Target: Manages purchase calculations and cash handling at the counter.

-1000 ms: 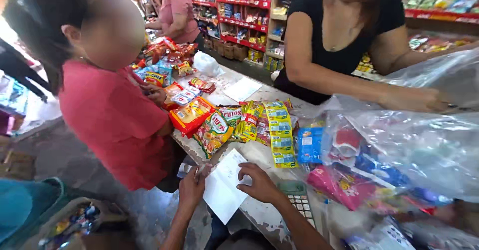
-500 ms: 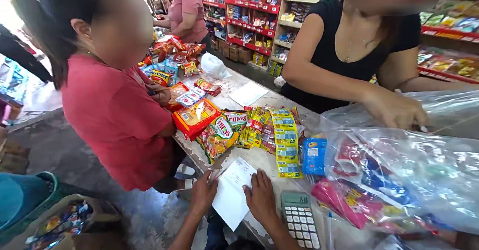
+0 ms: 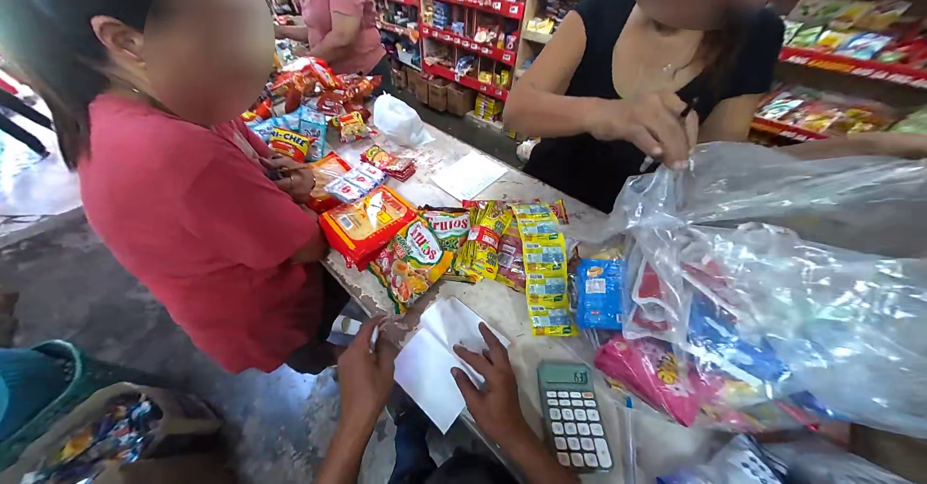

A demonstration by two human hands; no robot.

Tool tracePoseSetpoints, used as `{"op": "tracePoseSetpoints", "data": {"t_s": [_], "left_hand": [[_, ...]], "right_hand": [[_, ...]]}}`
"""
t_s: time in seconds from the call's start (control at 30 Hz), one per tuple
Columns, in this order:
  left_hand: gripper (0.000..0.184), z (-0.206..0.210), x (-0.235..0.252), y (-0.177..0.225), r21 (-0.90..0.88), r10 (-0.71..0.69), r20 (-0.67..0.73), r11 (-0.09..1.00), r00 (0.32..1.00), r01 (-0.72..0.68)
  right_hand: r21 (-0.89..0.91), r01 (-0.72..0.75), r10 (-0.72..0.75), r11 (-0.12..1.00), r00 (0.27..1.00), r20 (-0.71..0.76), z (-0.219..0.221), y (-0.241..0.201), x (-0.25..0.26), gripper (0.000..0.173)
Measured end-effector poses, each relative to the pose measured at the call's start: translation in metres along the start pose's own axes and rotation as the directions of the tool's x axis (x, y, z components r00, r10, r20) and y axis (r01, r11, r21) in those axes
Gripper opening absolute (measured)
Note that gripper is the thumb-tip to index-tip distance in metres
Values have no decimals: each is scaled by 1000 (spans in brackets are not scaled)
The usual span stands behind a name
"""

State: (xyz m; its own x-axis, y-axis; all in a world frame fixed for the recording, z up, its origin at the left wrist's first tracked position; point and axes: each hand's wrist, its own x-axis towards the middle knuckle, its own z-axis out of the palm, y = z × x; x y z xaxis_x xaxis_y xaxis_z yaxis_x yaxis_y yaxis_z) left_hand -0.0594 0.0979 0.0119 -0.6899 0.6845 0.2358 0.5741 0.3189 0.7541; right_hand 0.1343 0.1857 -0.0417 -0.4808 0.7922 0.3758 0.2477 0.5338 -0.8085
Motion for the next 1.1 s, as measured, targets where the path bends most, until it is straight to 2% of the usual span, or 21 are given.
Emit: {"op": "tracePoseSetpoints", "data": {"t_s": [0.03,0.07,0.13,0.23,0.3,0.33,0.4,0.5,0.57,0.63,0.73,0.8,0.87,1.0,1.1], "left_hand": [[31,-3,-4,2,-155,-90,23,983,996,93],[33,-1,-7,2,-318,-194,98,923,976,215],[29,11,-9,-6,-526,-375,306,700,875,483],[35,31,-7,-21,-608,-499,445,442,744,660],[45,32,-5,-21,-625,-551,452,365,701,690],[50,30,-5,-17,-618,-576,436,367,691,696],[53,27,-4,-14,-592,-592,375,439,713,676],[42,29,-2,-22,-573,-554,273,563,786,595],[48,30,-1,-26,-537,-545,224,623,808,569],[49,30,-2,-28,-512,-549,210,643,809,569],[43,33,-10,-32,-504,-579,194,634,792,587],[39,33,-14,-34,-517,-599,174,620,782,590],[35,33,-19,-36,-535,-615,165,601,771,594],[34,37,-31,-36,-554,-648,190,549,737,625],[33,42,-39,-32,-594,-671,238,472,703,652]], "right_hand": [[66,19,-19,998,1000,-8,0,-1,-2,34],[106,50,-48,993,999,-18,0,-1,-3,36],[145,121,-119,982,993,-24,3,1,-7,35],[270,201,-222,942,974,49,2,-3,-9,28],[415,189,-276,890,948,159,2,-6,-6,25],[465,165,-299,870,926,231,3,-6,-3,24],[505,105,-335,857,857,391,1,-4,6,23],[484,64,-359,873,756,547,-2,-3,25,19],[430,12,-266,903,802,535,-1,-8,43,20],[269,-39,-99,962,870,483,7,-10,70,21],[-20,-119,113,993,859,499,28,3,105,23],[-215,-153,247,964,814,525,39,6,117,25],[-340,-153,318,928,800,509,46,3,118,27],[-407,-131,339,904,798,498,50,-2,115,28],[-407,-143,345,902,805,482,51,-2,112,29]]}}
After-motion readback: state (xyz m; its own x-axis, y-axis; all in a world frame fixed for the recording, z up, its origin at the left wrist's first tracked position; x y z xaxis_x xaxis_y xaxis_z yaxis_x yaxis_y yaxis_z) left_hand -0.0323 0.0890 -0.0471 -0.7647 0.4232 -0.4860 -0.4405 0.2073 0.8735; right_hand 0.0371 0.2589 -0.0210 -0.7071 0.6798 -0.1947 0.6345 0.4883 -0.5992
